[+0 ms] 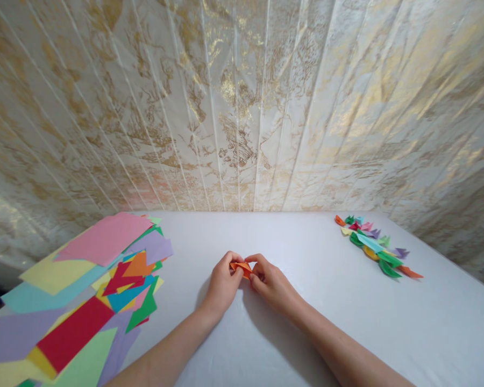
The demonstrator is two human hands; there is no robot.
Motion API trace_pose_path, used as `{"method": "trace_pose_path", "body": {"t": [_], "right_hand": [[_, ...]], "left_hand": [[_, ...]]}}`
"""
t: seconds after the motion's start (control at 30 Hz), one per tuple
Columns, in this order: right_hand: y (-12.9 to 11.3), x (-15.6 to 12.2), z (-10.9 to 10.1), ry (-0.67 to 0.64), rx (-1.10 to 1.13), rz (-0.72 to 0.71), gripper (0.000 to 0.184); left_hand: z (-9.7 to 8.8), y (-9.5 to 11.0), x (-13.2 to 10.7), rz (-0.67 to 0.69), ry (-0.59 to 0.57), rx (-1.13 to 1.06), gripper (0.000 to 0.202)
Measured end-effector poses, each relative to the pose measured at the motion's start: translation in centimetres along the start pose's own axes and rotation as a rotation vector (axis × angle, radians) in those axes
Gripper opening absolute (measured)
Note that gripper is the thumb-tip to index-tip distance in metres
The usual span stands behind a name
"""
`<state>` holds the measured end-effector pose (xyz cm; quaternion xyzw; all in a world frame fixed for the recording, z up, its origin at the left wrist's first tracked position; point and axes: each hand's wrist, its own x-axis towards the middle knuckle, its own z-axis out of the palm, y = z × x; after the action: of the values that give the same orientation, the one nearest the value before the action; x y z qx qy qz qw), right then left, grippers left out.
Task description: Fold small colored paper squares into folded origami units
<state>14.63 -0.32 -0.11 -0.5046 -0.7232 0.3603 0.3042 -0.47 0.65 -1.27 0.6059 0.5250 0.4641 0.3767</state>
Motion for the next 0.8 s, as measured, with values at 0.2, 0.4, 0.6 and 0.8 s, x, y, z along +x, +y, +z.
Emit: {"method": "trace_pose_path", "body": {"t": [0.2,0.4,0.6,0.8], "right_hand": [[0.1,0.0,-0.1,0.014,0.041,-0.002,0.035],[-0.3,-0.1,0.1,-0.007,0.039,-0.005,0.033],[-0.7,-0.3,-0.2,0.016,0.166,-0.003,0.017],[0.6,0.2,0.1,0.06,0.249,-0.026,0.015]], "left_hand": [[0.0,-0.4,0.3,-0.041,-0.024,-0.147,0.006],[0.1,-0.3,0.1,-0.056,-0.02,-0.119,0.005],[0.1,0.1,-0.2,-0.006,-0.028,-0.084,0.004],[0.0,0.8,-0.6,0.059,-0.058,-0.014,0.007]]}}
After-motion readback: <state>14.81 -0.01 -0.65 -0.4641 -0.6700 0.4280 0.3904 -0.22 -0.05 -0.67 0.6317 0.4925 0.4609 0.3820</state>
